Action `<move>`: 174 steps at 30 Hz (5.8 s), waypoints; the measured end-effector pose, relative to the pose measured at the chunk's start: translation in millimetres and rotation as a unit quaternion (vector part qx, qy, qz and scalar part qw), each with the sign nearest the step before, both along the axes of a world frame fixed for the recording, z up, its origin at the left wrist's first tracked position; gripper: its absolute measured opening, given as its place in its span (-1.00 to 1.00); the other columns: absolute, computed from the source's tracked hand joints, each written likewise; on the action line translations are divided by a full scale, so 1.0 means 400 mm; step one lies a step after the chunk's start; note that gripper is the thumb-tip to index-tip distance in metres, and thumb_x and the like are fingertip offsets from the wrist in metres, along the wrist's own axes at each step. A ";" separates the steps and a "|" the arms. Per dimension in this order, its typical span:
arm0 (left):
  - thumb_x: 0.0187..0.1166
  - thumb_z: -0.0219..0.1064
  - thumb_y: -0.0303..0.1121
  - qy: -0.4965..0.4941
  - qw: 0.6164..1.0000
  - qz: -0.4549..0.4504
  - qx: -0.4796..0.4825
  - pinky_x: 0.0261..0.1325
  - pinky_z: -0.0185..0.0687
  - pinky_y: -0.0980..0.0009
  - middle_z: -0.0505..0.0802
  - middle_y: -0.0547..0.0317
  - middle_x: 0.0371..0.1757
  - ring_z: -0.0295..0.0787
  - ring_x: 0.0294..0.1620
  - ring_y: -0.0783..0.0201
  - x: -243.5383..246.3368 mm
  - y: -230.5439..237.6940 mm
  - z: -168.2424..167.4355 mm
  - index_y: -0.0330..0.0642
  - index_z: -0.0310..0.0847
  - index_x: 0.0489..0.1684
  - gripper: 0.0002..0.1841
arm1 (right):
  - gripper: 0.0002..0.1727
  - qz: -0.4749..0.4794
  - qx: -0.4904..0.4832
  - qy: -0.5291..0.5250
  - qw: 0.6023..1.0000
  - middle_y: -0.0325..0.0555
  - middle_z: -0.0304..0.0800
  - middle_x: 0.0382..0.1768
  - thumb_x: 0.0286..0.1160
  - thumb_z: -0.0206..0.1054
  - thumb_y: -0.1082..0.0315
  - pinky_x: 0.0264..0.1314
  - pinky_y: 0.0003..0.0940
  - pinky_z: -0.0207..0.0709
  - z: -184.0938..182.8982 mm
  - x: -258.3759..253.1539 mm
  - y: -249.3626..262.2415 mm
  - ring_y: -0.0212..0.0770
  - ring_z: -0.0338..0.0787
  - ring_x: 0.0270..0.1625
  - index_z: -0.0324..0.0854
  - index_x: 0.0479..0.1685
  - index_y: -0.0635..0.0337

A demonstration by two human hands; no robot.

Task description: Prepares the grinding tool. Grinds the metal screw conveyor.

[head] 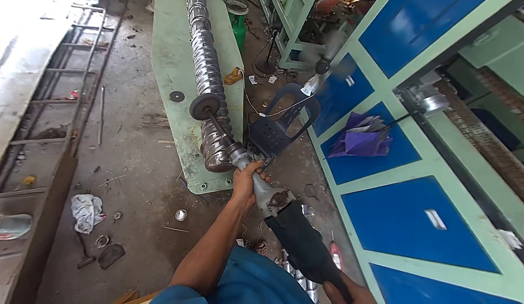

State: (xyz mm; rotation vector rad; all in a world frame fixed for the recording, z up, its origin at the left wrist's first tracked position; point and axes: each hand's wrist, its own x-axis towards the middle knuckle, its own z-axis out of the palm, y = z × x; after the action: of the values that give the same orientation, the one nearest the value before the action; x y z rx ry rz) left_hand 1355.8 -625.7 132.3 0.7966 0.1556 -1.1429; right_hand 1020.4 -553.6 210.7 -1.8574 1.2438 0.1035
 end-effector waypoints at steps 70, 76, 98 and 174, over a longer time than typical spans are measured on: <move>0.63 0.31 -0.51 -0.050 0.998 0.014 0.035 -0.45 0.79 0.25 0.61 0.10 -0.61 0.64 -0.67 0.21 -0.019 -0.018 -0.039 -0.28 0.46 -0.21 -0.90 | -0.43 -0.012 0.042 -0.097 0.994 -0.17 0.67 -0.61 0.72 0.19 -0.16 -0.48 -0.19 0.64 -0.162 -0.048 -0.035 -0.27 0.67 -0.62 0.69 -0.05 0.27; 0.65 0.28 -0.51 -0.052 0.998 0.022 0.040 -0.46 0.80 0.24 0.61 0.10 -0.61 0.64 -0.67 0.20 -0.015 -0.010 -0.048 -0.28 0.45 -0.23 -0.91 | -0.39 -0.005 0.045 -0.094 0.995 -0.18 0.67 -0.63 0.69 0.19 -0.23 -0.47 -0.16 0.65 -0.173 -0.049 -0.039 -0.25 0.68 -0.62 0.70 -0.06 0.23; 0.58 0.37 -0.51 -0.075 0.993 -0.024 0.085 -0.48 0.79 0.24 0.64 0.04 -0.59 0.66 -0.67 0.18 -0.070 -0.150 -0.083 -0.31 0.42 -0.07 -0.81 | -0.48 -0.070 0.100 -0.153 0.981 -0.25 0.60 -0.69 0.76 0.11 -0.13 -0.60 -0.31 0.58 -0.263 -0.080 -0.096 -0.32 0.60 -0.70 0.62 -0.27 0.17; 0.54 0.38 -0.56 -0.158 0.973 0.002 0.166 -0.51 0.82 0.21 0.66 0.02 -0.59 0.68 -0.69 0.16 -0.086 -0.134 -0.064 -0.35 0.43 -0.11 -0.81 | -0.39 -0.087 0.186 -0.234 0.950 -0.19 0.60 -0.72 0.70 0.12 -0.28 -0.66 -0.31 0.55 -0.355 -0.104 -0.110 -0.27 0.57 -0.75 0.64 -0.35 0.11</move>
State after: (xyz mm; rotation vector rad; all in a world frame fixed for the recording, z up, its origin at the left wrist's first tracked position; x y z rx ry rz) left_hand 1321.3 -679.3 106.9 1.2643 0.0814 -0.9829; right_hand 978.9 -597.7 68.7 -1.3375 0.9671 -0.1796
